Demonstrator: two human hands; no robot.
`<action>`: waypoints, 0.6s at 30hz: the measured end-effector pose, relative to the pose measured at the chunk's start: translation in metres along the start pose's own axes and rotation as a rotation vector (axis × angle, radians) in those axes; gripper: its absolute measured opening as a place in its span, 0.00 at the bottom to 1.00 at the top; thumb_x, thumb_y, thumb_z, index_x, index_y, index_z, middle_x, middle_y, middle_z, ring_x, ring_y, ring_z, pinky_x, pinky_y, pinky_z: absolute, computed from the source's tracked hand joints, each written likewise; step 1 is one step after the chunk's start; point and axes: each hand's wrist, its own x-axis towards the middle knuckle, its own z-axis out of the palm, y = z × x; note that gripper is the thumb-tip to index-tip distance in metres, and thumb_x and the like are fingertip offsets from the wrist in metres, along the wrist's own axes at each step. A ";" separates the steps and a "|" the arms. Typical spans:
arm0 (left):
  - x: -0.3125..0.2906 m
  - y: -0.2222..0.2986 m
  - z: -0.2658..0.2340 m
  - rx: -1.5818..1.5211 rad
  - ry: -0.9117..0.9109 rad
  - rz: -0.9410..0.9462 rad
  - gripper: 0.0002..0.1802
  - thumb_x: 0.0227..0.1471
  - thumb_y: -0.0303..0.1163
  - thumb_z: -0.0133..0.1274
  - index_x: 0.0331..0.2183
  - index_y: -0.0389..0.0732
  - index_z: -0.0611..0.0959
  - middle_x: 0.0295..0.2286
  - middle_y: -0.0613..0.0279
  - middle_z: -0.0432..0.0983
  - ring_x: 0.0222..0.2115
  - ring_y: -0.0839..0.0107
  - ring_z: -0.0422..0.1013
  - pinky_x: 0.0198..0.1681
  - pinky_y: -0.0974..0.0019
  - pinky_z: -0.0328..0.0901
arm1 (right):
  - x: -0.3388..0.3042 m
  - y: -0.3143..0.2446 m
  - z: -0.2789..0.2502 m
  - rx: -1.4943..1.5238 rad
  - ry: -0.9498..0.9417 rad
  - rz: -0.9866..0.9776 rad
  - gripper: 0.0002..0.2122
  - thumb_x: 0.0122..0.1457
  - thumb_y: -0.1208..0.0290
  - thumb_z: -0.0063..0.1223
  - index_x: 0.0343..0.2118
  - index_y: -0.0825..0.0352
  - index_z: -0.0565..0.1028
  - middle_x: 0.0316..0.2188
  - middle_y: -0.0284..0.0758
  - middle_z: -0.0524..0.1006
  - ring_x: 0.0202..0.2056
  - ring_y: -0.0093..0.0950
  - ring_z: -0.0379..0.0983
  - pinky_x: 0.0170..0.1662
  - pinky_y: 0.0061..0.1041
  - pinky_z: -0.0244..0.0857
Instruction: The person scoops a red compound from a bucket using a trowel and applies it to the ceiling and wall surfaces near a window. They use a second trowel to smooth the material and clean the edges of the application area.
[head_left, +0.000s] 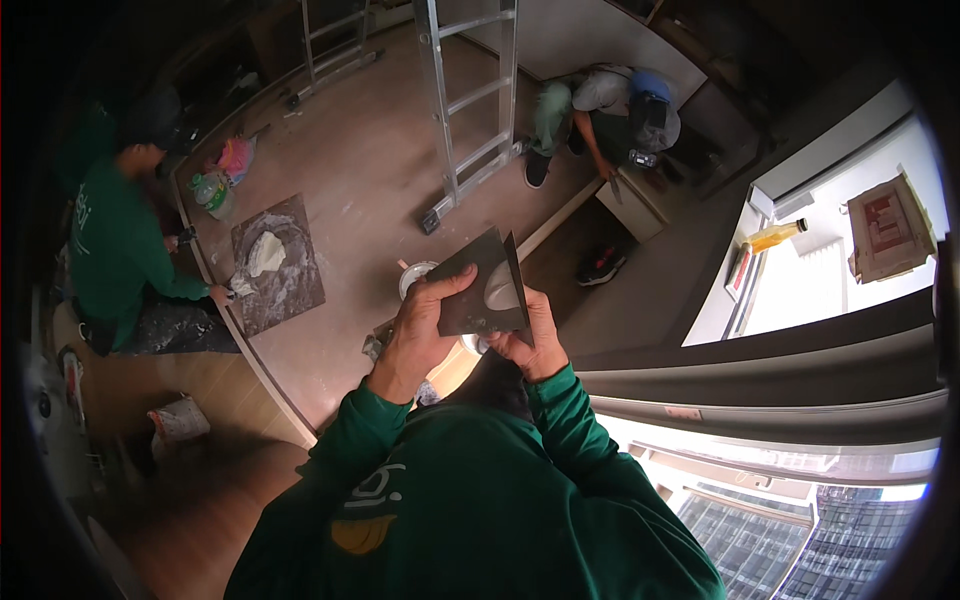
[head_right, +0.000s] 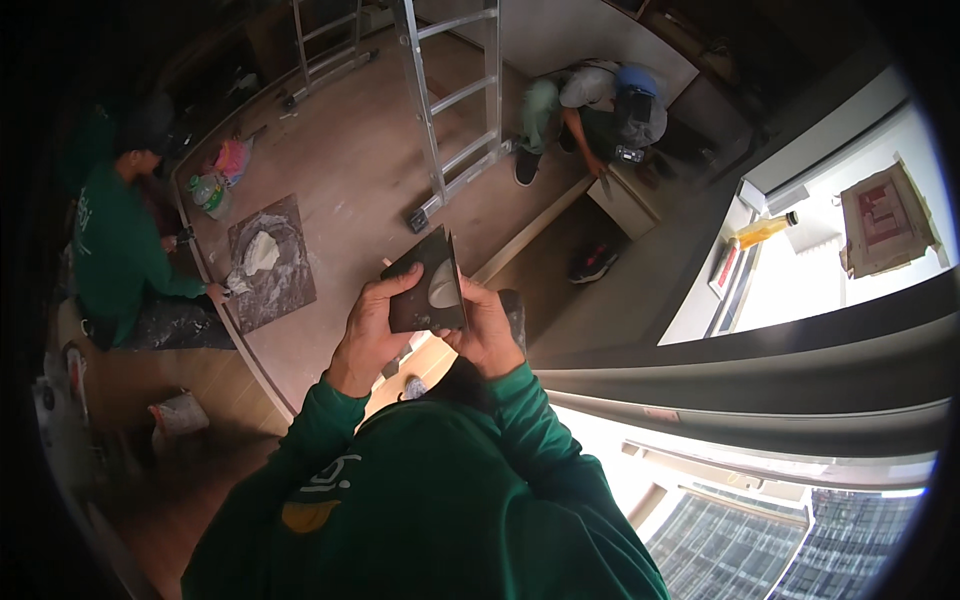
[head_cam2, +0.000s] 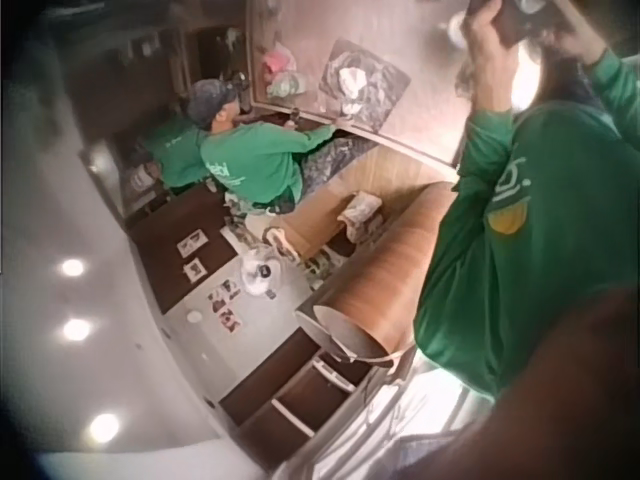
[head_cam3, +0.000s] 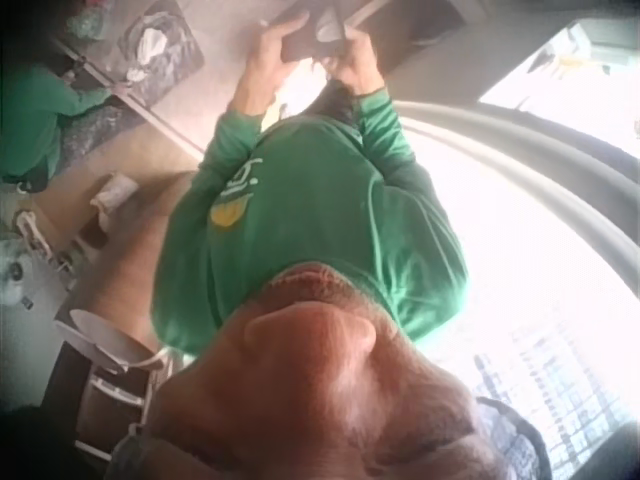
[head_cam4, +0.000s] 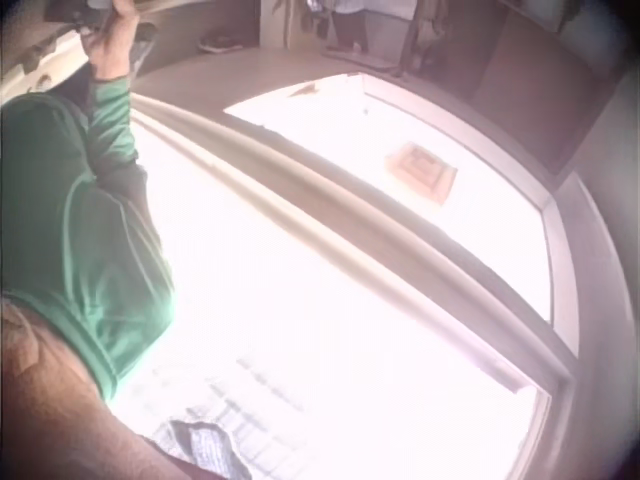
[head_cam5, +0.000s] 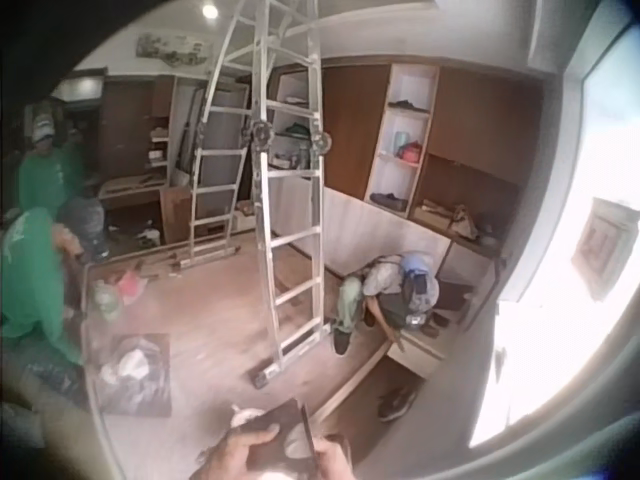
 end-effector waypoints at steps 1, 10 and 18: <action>-0.001 0.004 0.002 0.036 0.019 0.030 0.14 0.54 0.34 0.57 0.41 0.38 0.81 0.36 0.61 0.80 0.36 0.69 0.76 0.44 0.65 0.70 | 0.002 -0.002 -0.007 -0.039 0.001 0.010 0.14 0.60 0.60 0.54 0.41 0.66 0.75 0.31 0.34 0.78 0.24 0.25 0.74 0.18 0.20 0.65; -0.001 0.023 -0.030 -0.040 0.147 0.144 0.15 0.55 0.31 0.58 0.43 0.35 0.80 0.37 0.61 0.78 0.37 0.71 0.75 0.41 0.66 0.71 | 0.007 0.000 -0.073 -0.568 0.263 -0.045 0.16 0.56 0.69 0.61 0.43 0.75 0.76 0.35 0.37 0.79 0.34 0.26 0.77 0.40 0.24 0.71; -0.054 0.024 -0.137 0.016 0.428 0.386 0.20 0.62 0.40 0.49 0.47 0.33 0.76 0.41 0.58 0.76 0.42 0.69 0.73 0.48 0.64 0.70 | 0.071 0.010 -0.135 -1.260 0.307 -0.339 0.14 0.57 0.67 0.57 0.41 0.71 0.78 0.31 0.39 0.79 0.33 0.32 0.77 0.38 0.28 0.70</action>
